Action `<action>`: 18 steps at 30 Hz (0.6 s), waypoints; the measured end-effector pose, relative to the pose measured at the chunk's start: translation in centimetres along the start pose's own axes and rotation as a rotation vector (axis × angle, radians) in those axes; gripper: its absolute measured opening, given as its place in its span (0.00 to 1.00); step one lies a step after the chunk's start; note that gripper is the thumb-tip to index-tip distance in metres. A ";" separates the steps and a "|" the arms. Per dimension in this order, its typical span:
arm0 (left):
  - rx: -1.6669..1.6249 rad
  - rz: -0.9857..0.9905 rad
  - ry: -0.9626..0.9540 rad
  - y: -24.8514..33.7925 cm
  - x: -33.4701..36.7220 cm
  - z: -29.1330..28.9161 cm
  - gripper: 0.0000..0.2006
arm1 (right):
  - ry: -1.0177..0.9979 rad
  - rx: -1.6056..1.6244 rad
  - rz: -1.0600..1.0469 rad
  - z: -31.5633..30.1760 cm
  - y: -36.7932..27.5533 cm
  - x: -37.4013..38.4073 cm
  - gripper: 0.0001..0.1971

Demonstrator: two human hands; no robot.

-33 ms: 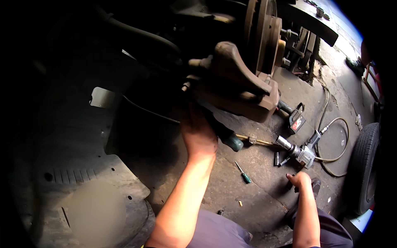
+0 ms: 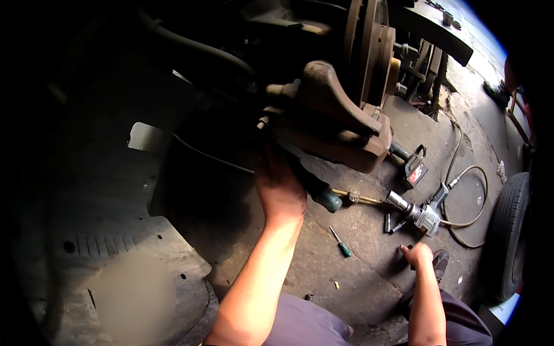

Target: The person works on a car's front brake assembly, using a screwdriver and an impact wrench to remove and install bolts on the brake caliper. The person walks around the garage to retrieve tools and returns to continue tightening the caliper bolts.

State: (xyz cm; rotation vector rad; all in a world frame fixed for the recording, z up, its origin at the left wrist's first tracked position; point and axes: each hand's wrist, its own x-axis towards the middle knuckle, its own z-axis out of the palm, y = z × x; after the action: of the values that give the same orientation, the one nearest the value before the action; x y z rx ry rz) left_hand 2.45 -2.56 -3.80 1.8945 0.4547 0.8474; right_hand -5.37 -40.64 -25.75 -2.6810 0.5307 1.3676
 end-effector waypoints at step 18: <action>-0.326 -0.269 0.045 0.6 -0.4 1.1 0.22 | -0.478 1.715 -1.029 -11.4 -7.4 -16.0 0.33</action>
State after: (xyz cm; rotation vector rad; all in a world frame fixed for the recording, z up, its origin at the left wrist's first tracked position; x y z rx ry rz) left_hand 2.94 -3.73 -3.74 1.4798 0.5499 0.7361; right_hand -2.78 -32.10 -6.74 -0.8508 0.0516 0.5491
